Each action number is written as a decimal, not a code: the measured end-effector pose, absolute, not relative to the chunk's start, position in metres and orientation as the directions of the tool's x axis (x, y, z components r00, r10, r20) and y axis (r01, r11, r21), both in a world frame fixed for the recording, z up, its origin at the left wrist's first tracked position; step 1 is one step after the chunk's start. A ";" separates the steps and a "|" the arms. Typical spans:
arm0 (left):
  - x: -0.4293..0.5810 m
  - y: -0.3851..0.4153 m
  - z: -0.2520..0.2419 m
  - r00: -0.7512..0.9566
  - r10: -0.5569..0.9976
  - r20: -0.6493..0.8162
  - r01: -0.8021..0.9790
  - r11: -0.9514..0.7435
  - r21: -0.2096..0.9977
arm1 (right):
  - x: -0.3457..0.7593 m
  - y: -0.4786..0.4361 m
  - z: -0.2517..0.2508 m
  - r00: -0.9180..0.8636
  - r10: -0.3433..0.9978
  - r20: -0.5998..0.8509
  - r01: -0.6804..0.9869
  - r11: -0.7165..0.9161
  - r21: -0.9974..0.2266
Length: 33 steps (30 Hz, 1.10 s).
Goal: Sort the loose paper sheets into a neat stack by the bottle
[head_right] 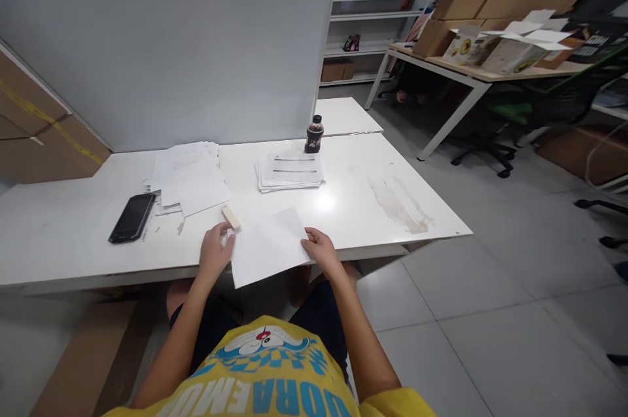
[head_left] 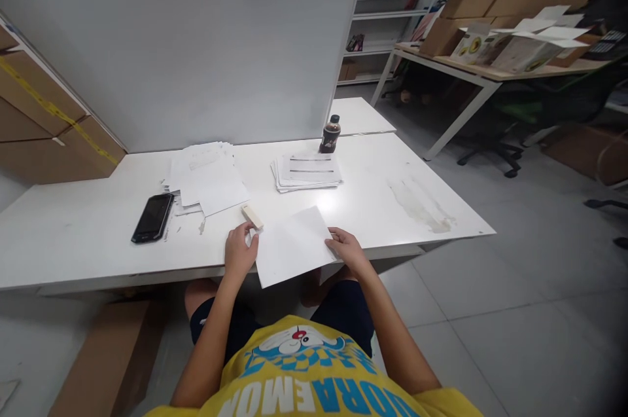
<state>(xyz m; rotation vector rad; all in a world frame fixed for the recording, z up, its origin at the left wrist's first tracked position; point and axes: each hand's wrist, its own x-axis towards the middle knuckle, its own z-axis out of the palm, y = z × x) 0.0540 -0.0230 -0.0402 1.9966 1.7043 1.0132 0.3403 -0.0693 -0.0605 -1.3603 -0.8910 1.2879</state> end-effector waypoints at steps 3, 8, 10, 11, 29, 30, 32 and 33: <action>0.053 -0.022 -0.045 0.061 0.944 0.324 0.763 -0.253 0.595 | 0.339 -0.067 -0.061 0.171 0.961 -0.216 -0.133 -0.195 -0.972; 0.052 -0.022 -0.050 0.081 0.927 0.366 0.800 -0.279 0.531 | 0.342 -0.056 -0.051 0.127 0.981 -0.150 -0.030 -0.147 -0.989; 0.053 -0.023 -0.050 0.094 0.905 0.414 0.822 -0.305 0.481 | 0.344 -0.046 -0.046 0.124 0.986 -0.114 0.052 -0.121 -0.991; 0.053 -0.024 -0.050 0.133 0.890 0.436 0.832 -0.339 0.439 | 0.345 -0.040 -0.045 0.128 0.987 -0.100 0.089 -0.112 -0.990; 0.055 -0.018 -0.066 0.225 0.800 0.556 0.834 -0.453 0.315 | 0.347 -0.018 -0.068 0.158 0.984 -0.085 0.189 -0.115 -0.975; 0.055 -0.019 -0.066 0.219 0.798 0.561 0.835 -0.451 0.316 | 0.347 -0.018 -0.068 0.163 0.983 -0.083 0.194 -0.114 -0.974; 0.055 -0.019 -0.067 0.211 0.796 0.567 0.835 -0.448 0.319 | 0.347 -0.018 -0.068 0.171 0.982 -0.082 0.198 -0.116 -0.973; 0.054 -0.018 -0.067 0.211 0.796 0.568 0.835 -0.448 0.319 | 0.347 -0.017 -0.068 0.174 0.981 -0.081 0.195 -0.115 -0.974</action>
